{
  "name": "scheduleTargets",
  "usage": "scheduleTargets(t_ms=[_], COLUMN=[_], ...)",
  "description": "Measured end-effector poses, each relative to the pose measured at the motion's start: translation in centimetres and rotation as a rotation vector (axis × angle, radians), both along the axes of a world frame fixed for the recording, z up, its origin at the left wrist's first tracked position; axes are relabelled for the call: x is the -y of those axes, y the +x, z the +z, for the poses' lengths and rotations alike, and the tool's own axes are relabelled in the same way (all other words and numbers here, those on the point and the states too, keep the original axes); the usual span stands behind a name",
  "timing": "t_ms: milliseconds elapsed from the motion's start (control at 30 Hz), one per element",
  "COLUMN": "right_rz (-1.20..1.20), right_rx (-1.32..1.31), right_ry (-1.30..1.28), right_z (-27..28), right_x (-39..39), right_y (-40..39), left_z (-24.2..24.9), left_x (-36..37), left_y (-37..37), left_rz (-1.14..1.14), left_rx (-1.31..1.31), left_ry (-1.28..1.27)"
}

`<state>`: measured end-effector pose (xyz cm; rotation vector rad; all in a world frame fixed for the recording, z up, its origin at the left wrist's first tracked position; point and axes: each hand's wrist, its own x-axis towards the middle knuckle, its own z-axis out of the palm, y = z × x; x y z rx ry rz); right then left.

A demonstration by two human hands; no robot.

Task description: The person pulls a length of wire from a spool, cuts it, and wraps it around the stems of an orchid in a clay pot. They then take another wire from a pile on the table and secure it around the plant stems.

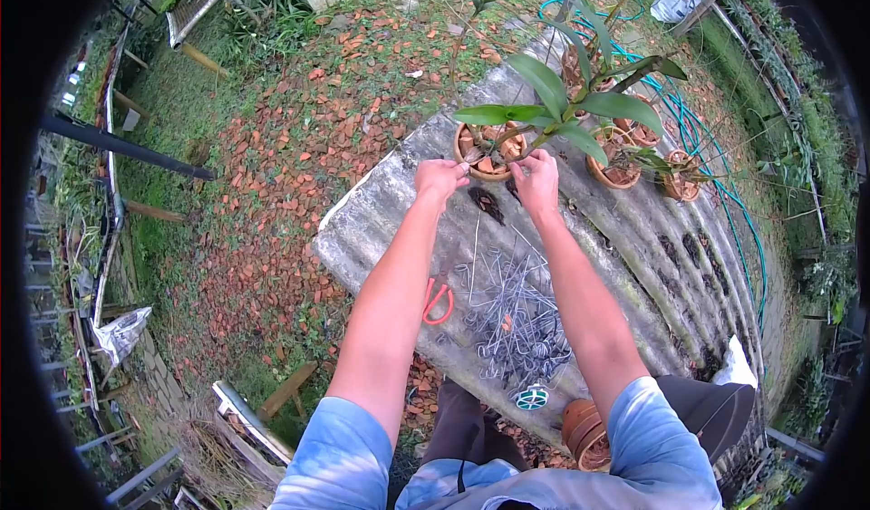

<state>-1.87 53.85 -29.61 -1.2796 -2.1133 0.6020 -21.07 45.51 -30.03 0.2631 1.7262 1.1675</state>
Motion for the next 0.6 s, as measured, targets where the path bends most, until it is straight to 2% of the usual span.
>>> scheduleTargets(t_ms=[100, 400, 500, 600], right_rz=[0.07, 0.194, 0.328, 0.343], right_rx=[0.113, 0.173, 0.147, 0.13], right_ry=[-0.007, -0.012, 0.31, 0.116], right_z=[0.4, 2.0, 1.4, 1.3], right_x=[-0.7, -1.3, -2.2, -1.8], right_y=[-0.4, 0.6, 0.9, 0.6], left_z=[0.0, 0.7, 0.6, 0.4], left_x=[0.0, 0.0, 0.0, -0.1], left_y=[-0.1, 0.0, 0.0, 0.0], left_rz=[-0.02, -0.004, -0.005, 0.006], left_rx=[-0.016, -0.007, -0.016, 0.002], left_ry=[-0.02, -0.025, -0.026, -0.024])
